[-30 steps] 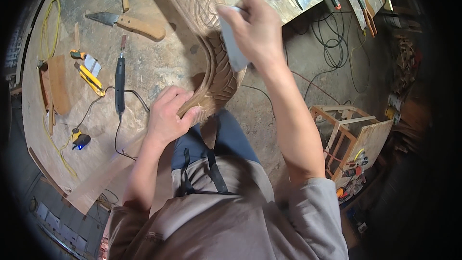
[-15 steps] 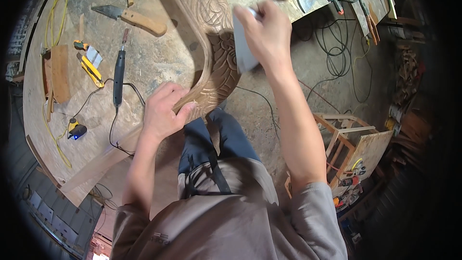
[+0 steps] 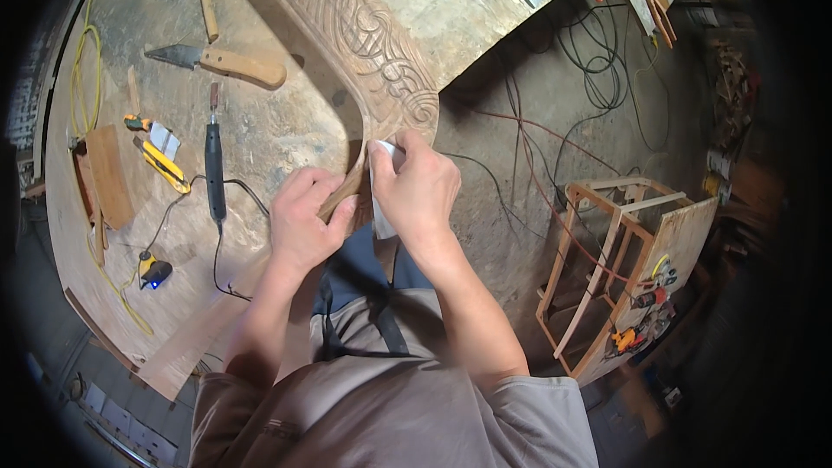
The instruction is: The person sands the surface of a curved wooden object with a carved pattern using a small piece of sandpaper, and then uses a hand tool to refine the carvings.
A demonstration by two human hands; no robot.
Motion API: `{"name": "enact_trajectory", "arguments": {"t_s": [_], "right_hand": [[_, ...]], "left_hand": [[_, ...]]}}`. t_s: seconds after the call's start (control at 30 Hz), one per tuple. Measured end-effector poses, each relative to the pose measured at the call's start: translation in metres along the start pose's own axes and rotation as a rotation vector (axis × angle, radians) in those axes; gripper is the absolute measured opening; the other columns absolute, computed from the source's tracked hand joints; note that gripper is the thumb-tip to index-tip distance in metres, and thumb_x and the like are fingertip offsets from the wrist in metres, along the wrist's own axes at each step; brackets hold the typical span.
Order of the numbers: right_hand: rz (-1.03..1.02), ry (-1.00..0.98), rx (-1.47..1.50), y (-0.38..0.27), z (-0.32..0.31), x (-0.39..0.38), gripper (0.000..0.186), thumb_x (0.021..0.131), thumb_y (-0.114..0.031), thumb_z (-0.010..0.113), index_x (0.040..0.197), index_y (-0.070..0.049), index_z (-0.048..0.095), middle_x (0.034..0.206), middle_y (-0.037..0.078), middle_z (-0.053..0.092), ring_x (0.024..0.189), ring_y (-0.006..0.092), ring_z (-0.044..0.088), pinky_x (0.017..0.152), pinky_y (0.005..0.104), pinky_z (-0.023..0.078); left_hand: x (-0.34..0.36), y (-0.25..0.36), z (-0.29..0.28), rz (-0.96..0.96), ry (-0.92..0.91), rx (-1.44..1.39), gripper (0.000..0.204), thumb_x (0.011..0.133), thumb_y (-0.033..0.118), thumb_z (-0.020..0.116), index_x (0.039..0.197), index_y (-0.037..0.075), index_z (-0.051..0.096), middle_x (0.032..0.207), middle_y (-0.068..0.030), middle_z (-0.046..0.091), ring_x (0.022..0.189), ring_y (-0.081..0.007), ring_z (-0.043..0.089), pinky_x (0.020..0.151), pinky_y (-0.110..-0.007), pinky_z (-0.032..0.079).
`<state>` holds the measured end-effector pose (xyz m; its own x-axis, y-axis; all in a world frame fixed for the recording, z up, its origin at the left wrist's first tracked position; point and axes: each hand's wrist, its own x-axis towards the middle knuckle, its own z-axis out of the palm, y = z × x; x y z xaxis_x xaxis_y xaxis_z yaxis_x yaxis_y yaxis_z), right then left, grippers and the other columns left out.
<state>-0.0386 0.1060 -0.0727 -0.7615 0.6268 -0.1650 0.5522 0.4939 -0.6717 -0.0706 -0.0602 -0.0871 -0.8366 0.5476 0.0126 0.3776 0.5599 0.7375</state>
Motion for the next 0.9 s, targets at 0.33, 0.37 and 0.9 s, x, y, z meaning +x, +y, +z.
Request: {"name": "enact_trajectory", "arguments": {"t_s": [0.33,0.37,0.9], "right_hand": [[0.106,0.024,-0.052,-0.013,0.002,0.009,0.026,0.087,-0.023,0.077,0.082,0.001,0.067,0.069,0.021,0.067,0.069,0.043,0.069,0.065,0.0479,0.054],[0.111,0.034,-0.057,-0.013,0.001,0.009,0.026,0.087,-0.023,0.077,0.082,0.001,0.067,0.069,0.021,0.067,0.069,0.043,0.069,0.065,0.0479,0.054],[0.109,0.031,-0.034,-0.01,0.006,0.012,0.025,0.086,-0.022,0.077,0.081,0.001,0.067,0.068,0.022,0.065,0.067,0.0419,0.068,0.062,0.0468,0.053]], "left_hand": [[0.002,0.001,-0.006,-0.024,-0.042,-0.041,0.029,0.076,0.012,0.08,0.103,0.002,0.074,0.098,-0.0116,0.065,0.091,-0.0331,0.065,0.08,-0.042,0.054],[0.001,0.001,-0.005,-0.029,-0.051,-0.034,0.03,0.076,0.013,0.08,0.104,0.002,0.074,0.098,-0.0117,0.065,0.091,-0.0333,0.065,0.08,-0.042,0.054],[0.003,0.0,-0.008,-0.019,-0.062,-0.026,0.031,0.077,0.014,0.08,0.104,0.001,0.074,0.097,-0.0127,0.064,0.089,-0.0346,0.063,0.079,-0.043,0.053]]}}
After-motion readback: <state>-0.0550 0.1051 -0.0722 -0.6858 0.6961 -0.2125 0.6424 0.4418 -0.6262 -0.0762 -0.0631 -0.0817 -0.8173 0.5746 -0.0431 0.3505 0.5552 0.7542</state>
